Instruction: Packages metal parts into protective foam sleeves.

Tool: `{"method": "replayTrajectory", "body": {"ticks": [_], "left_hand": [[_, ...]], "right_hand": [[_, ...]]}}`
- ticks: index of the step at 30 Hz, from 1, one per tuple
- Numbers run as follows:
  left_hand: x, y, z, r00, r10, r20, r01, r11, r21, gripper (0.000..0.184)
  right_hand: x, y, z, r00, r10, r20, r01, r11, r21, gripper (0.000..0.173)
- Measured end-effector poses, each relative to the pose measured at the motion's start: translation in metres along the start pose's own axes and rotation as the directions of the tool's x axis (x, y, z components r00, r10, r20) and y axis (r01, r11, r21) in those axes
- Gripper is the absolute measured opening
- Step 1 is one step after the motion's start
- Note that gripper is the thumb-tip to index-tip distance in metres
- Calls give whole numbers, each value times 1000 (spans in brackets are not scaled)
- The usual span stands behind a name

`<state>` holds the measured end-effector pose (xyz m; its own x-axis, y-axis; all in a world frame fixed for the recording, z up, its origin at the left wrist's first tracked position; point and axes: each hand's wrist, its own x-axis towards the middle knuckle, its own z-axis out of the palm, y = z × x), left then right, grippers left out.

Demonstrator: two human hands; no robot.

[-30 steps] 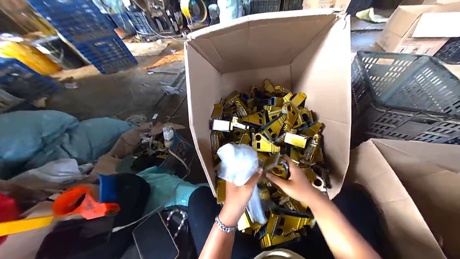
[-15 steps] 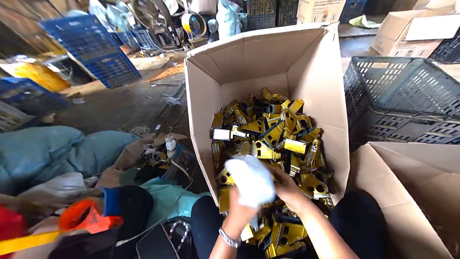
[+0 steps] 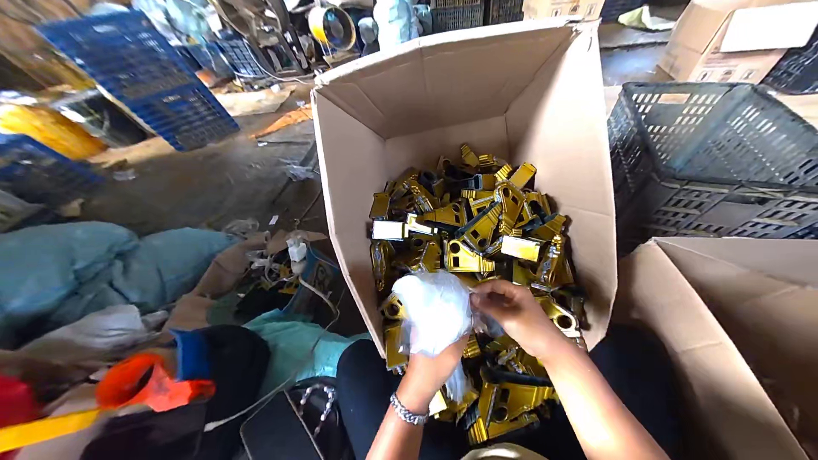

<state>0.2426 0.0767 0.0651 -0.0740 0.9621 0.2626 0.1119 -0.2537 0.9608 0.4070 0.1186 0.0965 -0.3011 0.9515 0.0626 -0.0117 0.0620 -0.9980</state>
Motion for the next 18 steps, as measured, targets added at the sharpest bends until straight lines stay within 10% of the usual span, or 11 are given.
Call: {"method": "replayTrajectory", "body": {"ticks": [5, 8, 10, 12, 15, 18], "left_hand": [[-4, 32, -3, 914, -335, 229, 400, 839, -369, 27], [3, 0, -30, 989, -109, -104, 124, 981, 151, 32], [11, -21, -51, 956, 130, -262, -12, 913, 409, 44], [13, -10, -56, 972, 0, -234, 38, 987, 158, 43], [-11, 23, -33, 938, -270, 218, 320, 916, -243, 35], [-16, 9, -46, 978, -203, 48, 208, 966, -155, 33]], "right_hand": [[-19, 13, 0, 995, 86, -57, -88, 996, -32, 25], [-35, 12, -14, 956, 153, 251, -192, 972, 139, 8], [-35, 17, -14, 960, 210, 186, -247, 947, 206, 14], [-26, 17, -5, 973, 225, 59, -232, 955, 188, 30], [-22, 6, 16, 955, 17, 295, 41, 981, -188, 34], [12, -5, 3, 880, 53, 471, 92, 956, -279, 38]]}}
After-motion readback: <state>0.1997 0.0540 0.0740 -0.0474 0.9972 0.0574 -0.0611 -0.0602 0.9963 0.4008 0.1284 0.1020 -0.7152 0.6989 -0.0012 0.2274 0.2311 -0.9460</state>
